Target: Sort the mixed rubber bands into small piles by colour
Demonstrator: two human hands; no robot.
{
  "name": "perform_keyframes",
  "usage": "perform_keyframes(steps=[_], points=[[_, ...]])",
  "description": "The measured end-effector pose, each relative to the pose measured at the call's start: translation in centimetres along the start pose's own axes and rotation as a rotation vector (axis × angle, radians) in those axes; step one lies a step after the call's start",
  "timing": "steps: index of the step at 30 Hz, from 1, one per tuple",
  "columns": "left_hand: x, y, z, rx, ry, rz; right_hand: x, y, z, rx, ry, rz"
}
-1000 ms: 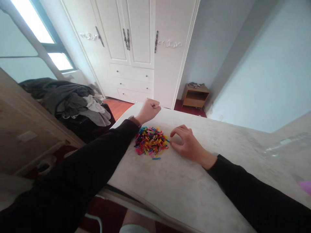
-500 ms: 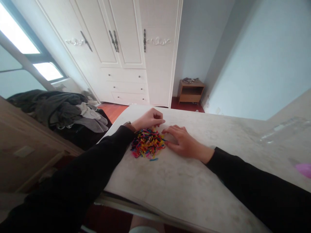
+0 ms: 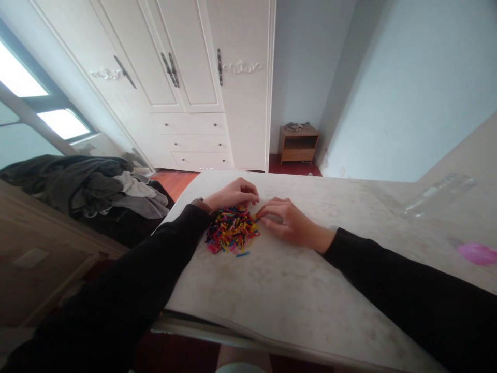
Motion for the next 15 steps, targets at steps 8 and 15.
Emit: perform_keyframes(steps=[8, 15], points=[[0.3, -0.3, 0.0, -0.093, -0.039, -0.01, 1.9, 1.4, -0.4, 0.199, -0.234, -0.174], [-0.6, -0.2, -0.1, -0.058, -0.006, 0.012, 2.1, 1.4, -0.6, 0.203, -0.328, -0.245]])
Point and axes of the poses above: each hand's wrist, its own z-axis away from the middle knuckle, its own y-axis out of the back of the hand, x = y × z, the point moved 5 cm from there along -z, towards the middle knuckle, and after that the axes turned 9 degrees about -y, right-handed, at the moved point
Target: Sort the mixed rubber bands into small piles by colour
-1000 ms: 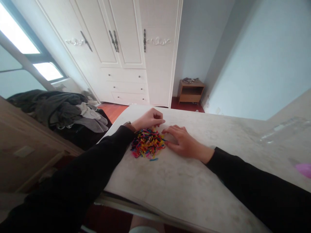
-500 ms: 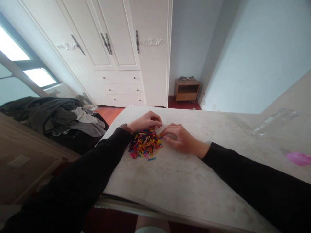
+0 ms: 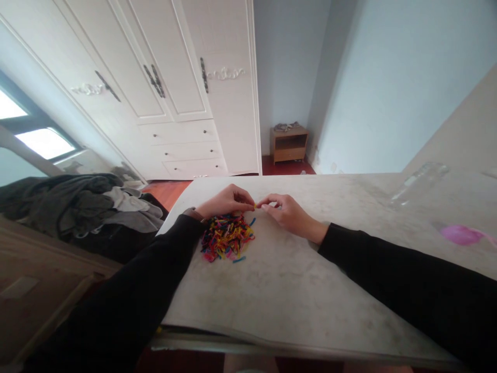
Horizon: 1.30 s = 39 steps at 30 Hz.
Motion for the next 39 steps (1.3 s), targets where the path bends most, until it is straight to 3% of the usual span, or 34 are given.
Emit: perform_keyframes(steps=[8, 17, 23, 27, 34, 39], points=[[0.0, 0.0, 0.0, 0.01, -0.001, 0.024, 0.8, 0.6, -0.4, 0.061, -0.084, -0.075], [-0.3, -0.2, 0.4, -0.006, 0.109, 0.076, 1.9, 1.8, -0.8, 0.215, -0.098, -0.252], [-0.4, -0.1, 0.2, 0.004, 0.048, -0.012, 2.7, 3.9, -1.6, 0.179, 0.004, -0.015], [-0.7, 0.0, 0.2, 0.01, 0.051, -0.053, 3.9, 5.5, -2.1, 0.224, 0.002, 0.056], [-0.8, 0.0, 0.1, 0.036, 0.033, -0.045, 4.4, 4.9, -2.5, 0.132, 0.002, 0.216], [-0.7, -0.3, 0.1, 0.032, 0.042, -0.03, 4.2, 5.3, -2.4, 0.265, 0.035, 0.263]])
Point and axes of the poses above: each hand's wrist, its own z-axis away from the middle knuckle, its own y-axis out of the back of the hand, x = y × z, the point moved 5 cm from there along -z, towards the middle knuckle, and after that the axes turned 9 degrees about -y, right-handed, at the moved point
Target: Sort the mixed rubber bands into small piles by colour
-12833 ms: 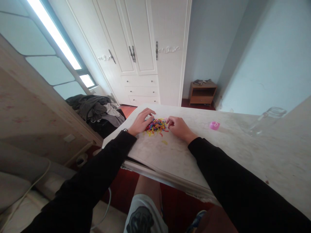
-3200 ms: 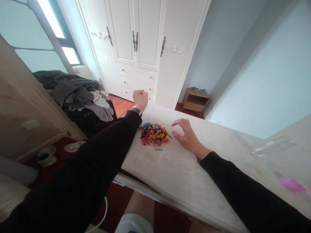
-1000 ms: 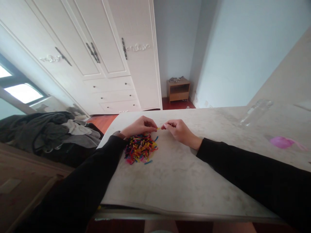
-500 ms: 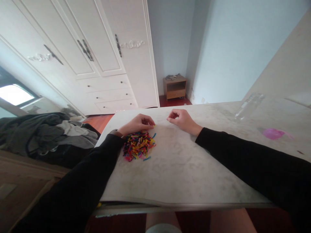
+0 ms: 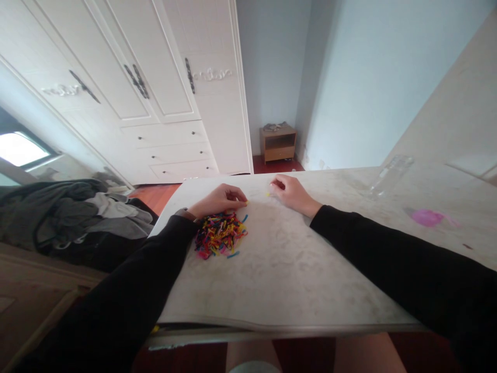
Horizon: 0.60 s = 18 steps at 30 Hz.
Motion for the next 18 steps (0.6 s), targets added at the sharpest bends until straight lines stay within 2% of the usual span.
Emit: perform_keyframes(steps=[2, 5, 10, 18], points=[[0.0, 0.0, 0.0, 0.002, 0.001, 0.0, 0.0, 0.1, 0.1, 0.018, -0.007, 0.01], [-0.1, 0.1, -0.1, 0.003, 0.003, -0.007, 0.0, -0.3, 0.2, -0.049, -0.01, 0.032], [0.0, 0.1, -0.2, 0.008, -0.01, -0.039, -0.5, -1.0, 0.5, -0.15, 0.112, 0.113], [0.4, 0.0, -0.1, 0.013, -0.007, -0.031, -0.5, -1.1, 0.4, -0.129, 0.134, 0.15]])
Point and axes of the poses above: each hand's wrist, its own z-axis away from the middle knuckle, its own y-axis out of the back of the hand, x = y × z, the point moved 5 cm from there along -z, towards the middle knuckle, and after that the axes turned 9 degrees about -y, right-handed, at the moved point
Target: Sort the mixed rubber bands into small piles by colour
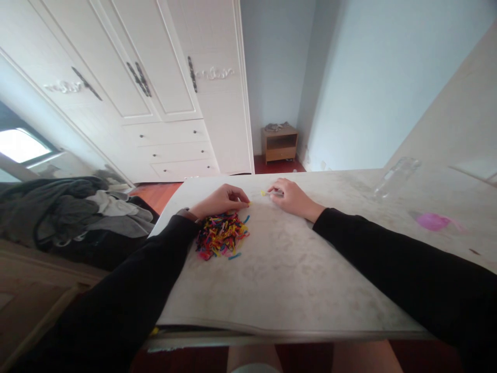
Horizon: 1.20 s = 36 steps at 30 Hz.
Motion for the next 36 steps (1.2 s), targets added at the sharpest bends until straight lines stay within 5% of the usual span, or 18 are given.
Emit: perform_keyframes(steps=[5, 12, 17, 22, 25, 36], points=[[-0.1, 0.0, 0.0, 0.0, -0.011, -0.005, -2.0, 0.3, 0.8, 0.009, 0.1, -0.045], [0.1, 0.0, 0.0, -0.009, -0.061, 0.014, -6.0, -0.9, 2.8, -0.264, 0.341, -0.08], [-0.1, -0.2, 0.0, -0.005, -0.038, 0.03, -5.6, -0.9, 2.4, -0.221, 0.302, -0.108], [-0.2, -0.2, 0.1, -0.001, -0.016, 0.033, -3.0, 0.0, 1.2, -0.011, 0.075, -0.122], [-0.2, -0.2, 0.1, -0.014, -0.011, 0.041, -1.5, -0.2, 0.5, -0.002, -0.016, -0.109], [-0.4, -0.1, 0.0, -0.009, -0.021, 0.039, -1.3, -0.6, 0.4, 0.022, 0.085, 0.021]])
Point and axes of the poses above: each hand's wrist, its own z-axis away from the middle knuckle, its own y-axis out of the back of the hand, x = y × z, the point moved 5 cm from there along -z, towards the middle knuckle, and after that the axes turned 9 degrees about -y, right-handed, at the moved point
